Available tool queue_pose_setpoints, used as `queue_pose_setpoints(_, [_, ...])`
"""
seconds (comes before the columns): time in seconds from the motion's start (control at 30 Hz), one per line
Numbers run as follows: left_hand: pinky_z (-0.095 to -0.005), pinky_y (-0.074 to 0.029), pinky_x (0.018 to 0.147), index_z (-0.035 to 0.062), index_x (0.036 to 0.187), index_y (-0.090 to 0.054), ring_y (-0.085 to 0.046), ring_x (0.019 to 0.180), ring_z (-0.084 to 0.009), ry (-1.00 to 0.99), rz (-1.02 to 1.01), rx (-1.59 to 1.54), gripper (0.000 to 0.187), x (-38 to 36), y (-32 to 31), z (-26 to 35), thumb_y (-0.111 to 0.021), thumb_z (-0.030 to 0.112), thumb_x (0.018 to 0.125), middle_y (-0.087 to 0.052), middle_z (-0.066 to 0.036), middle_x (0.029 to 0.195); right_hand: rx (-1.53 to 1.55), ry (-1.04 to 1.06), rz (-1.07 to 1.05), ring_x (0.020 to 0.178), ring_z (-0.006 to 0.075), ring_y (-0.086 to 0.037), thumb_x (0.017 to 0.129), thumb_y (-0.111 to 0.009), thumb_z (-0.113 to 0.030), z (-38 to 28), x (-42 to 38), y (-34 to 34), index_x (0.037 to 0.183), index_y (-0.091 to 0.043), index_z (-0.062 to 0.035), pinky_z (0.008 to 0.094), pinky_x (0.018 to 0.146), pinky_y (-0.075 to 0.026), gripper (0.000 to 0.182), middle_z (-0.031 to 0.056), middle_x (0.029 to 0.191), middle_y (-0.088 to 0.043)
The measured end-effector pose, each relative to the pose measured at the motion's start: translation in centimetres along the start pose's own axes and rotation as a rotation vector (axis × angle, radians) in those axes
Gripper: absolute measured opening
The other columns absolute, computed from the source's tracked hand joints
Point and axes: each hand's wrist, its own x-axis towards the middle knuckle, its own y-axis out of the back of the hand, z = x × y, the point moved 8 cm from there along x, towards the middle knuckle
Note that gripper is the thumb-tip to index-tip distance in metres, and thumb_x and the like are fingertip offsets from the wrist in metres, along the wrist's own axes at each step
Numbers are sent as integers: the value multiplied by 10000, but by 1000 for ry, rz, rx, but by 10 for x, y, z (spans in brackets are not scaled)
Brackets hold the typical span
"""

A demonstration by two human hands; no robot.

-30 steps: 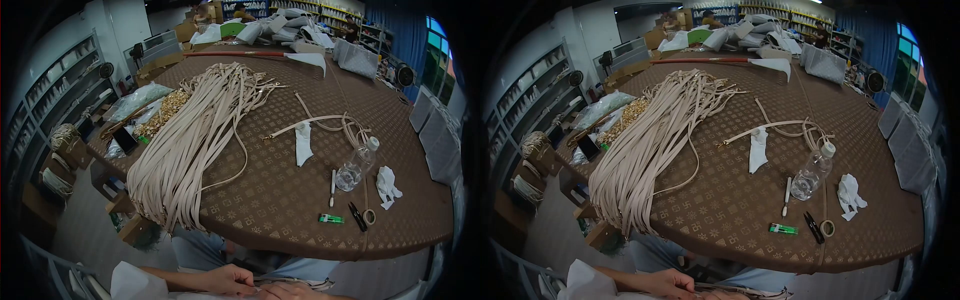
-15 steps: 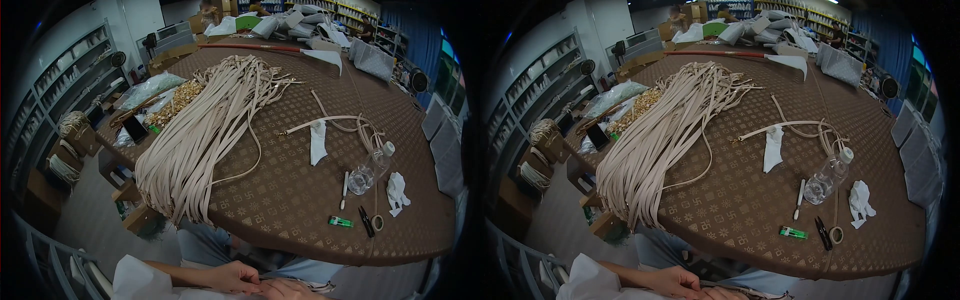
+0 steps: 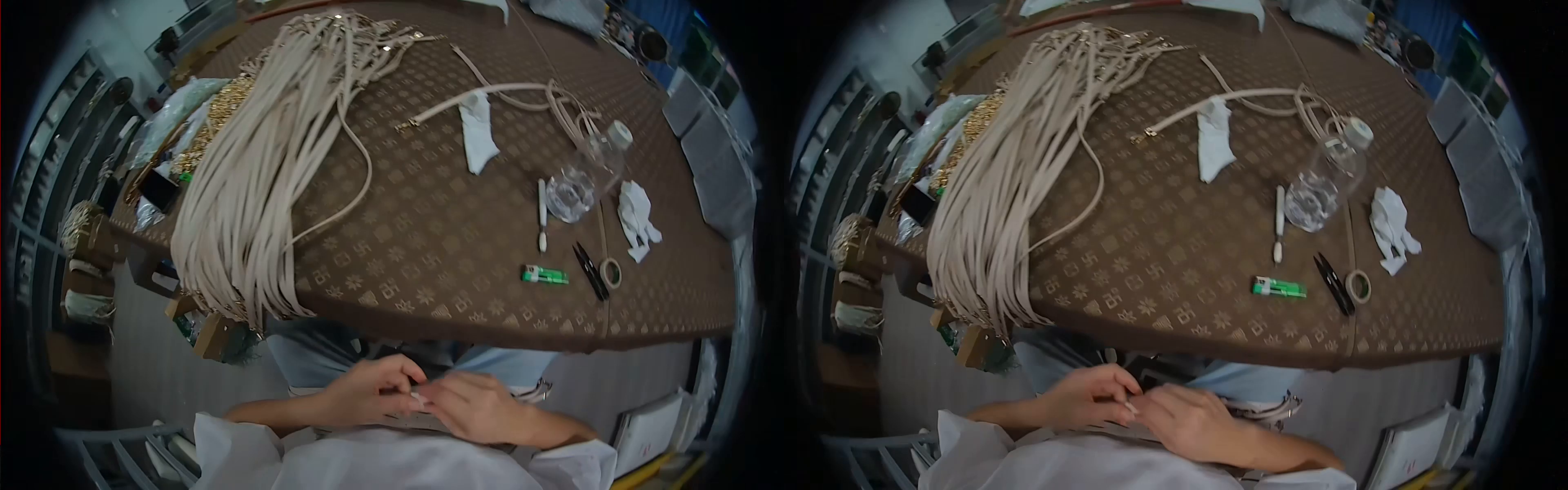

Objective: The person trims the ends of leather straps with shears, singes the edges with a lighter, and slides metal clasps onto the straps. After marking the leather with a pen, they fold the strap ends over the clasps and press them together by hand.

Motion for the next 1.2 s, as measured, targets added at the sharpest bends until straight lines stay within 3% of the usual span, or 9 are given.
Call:
queue_pose_setpoints(0.17, [-219,-390,446,32,848,-644,-517,512,-97,-397,434,585,150,-5,54,83,-638,20,698,-557,-60,612,-127,-26,159,615,223,-537,677,-663,-112,38,27,57,826,-590,-17,318,510,-442,191,75,707,-519])
queue_pose_setpoints(0.33, [-273,-394,441,53,844,-647,-481,487,-174,-625,632,970,159,32,62,81,-668,99,693,-472,-40,643,-268,-94,312,620,245,-538,669,-674,-105,75,39,79,734,-591,-27,334,516,-435,132,79,694,-528])
queue_pose_setpoints(0.47, [-275,-404,466,56,857,-643,-489,548,-174,-573,650,839,161,40,73,64,-651,79,697,-475,-49,699,-715,-673,508,553,294,-515,737,-638,-241,144,29,145,627,-535,5,364,525,-428,288,123,604,-533])
queue_pose_setpoints(0.6, [-257,-420,490,56,872,-639,-489,606,-164,-636,590,1032,225,36,62,67,-617,25,651,-464,-45,740,-824,-836,282,513,285,-511,747,-622,-283,198,35,145,623,-536,17,365,511,-415,336,145,587,-541])
queue_pose_setpoints(0.73, [-237,-413,483,65,892,-636,-482,607,-150,-700,582,1117,288,33,61,60,-600,39,608,-465,-33,746,-466,-899,108,460,165,-509,762,-612,-234,204,37,135,705,-535,12,293,453,-387,264,107,570,-545])
queue_pose_setpoints(0.8, [-229,-406,476,66,897,-633,-474,601,-147,-710,586,1142,292,31,62,55,-601,53,607,-471,-30,756,166,-872,489,462,54,-432,779,-603,-185,170,31,125,752,-516,-3,187,419,-331,203,3,557,-494])
queue_pose_setpoints(0.93, [-210,-363,447,80,926,-643,-414,546,-132,-696,532,1177,325,31,57,58,-641,26,605,-480,-37,734,580,-657,601,521,57,-465,771,-583,-28,117,28,70,786,-491,4,157,464,-359,99,40,666,-547])
queue_pose_setpoints(1.13, [-194,-306,392,42,879,-638,-400,521,-105,-825,514,1236,310,27,57,50,-591,108,580,-504,-31,760,423,-469,419,538,120,-531,725,-599,-16,111,35,39,781,-585,21,196,482,-412,69,134,735,-575])
queue_pose_setpoints(1.2, [-193,-298,385,38,862,-640,-391,509,-104,-849,543,1207,296,27,59,48,-587,106,579,-504,-34,745,439,-587,450,543,143,-554,704,-628,-54,119,32,40,739,-606,-7,202,487,-419,62,145,728,-586])
